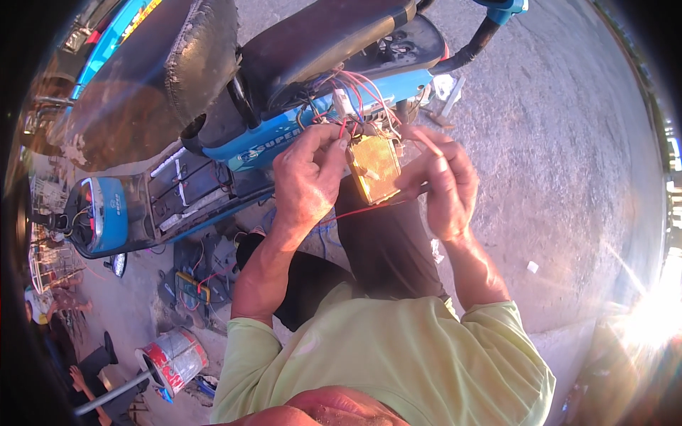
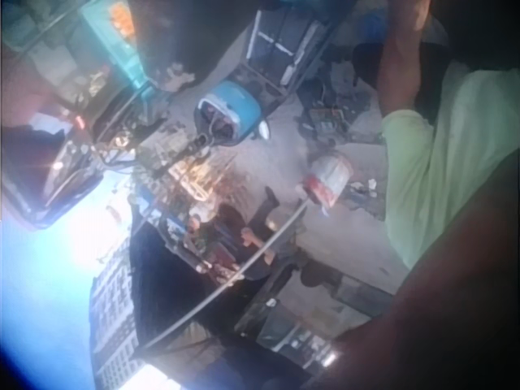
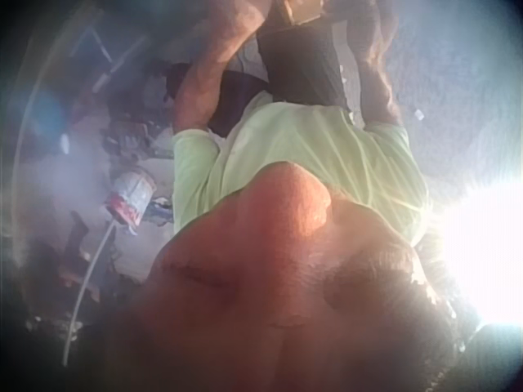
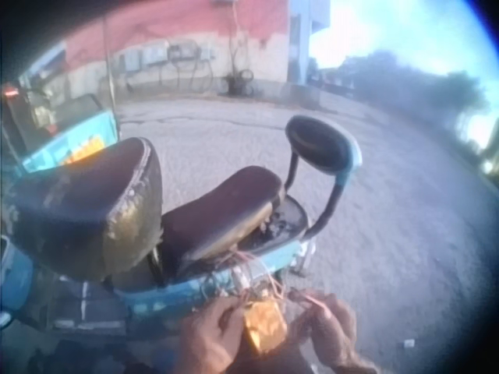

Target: The person works on the wiring and electronic components of a blue bicycle. They strip wires using pliers, test electrical connections with a multimeter, and connect various colored wires by hand to a small electronic board near the handlebars.

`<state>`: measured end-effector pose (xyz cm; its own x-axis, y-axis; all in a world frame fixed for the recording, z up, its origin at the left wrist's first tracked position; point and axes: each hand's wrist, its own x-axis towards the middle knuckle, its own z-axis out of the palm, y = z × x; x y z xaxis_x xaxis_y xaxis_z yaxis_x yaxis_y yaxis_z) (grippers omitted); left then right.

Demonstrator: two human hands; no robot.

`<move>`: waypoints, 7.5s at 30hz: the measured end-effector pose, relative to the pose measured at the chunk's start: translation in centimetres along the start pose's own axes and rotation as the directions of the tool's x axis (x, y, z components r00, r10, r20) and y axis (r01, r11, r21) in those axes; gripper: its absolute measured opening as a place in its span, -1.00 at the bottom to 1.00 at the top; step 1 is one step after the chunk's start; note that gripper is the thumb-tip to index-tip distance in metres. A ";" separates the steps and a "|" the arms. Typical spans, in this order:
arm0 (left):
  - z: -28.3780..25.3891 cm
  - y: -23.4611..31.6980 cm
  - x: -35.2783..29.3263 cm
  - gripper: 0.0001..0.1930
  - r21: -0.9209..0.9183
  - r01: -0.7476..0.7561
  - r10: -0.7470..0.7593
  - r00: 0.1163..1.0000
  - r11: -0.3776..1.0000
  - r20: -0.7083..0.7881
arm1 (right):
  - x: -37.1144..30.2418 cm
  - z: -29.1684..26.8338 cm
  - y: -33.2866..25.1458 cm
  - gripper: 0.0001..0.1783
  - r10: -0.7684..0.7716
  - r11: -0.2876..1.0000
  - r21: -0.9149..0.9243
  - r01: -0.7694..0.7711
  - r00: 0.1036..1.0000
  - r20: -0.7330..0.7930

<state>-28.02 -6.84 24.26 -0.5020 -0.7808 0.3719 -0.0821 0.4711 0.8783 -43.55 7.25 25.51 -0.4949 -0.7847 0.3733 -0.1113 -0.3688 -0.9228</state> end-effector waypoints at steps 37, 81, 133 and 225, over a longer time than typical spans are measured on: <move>-13.9 -6.9 -15.8 -0.73 -0.060 0.003 -0.029 0.904 0.998 -0.426 | 1.8 6.5 4.4 -0.74 0.201 0.852 -0.425 -0.306 0.940 -0.274; -13.2 -0.6 -6.8 -0.70 -0.287 0.210 -0.031 0.853 0.935 0.522 | 1.5 7.3 4.5 -0.73 0.353 0.922 0.217 -0.322 0.927 -0.128; -10.8 2.5 5.1 -0.56 0.227 -0.176 -0.065 0.636 0.958 0.769 | 2.0 4.7 2.9 -0.78 0.324 0.920 -0.216 -0.328 0.945 -0.053; -10.1 2.4 2.3 -0.71 0.498 -0.206 -0.106 0.843 0.842 0.528 | 2.2 4.6 4.4 -0.74 0.322 0.947 -0.013 -0.322 0.945 0.057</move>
<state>-20.70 -11.68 30.23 -0.8688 -0.4914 0.0614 -0.3946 0.7619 0.5136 -41.18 1.60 22.70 -0.4541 -0.8888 0.0612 0.0422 -0.0901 -0.9950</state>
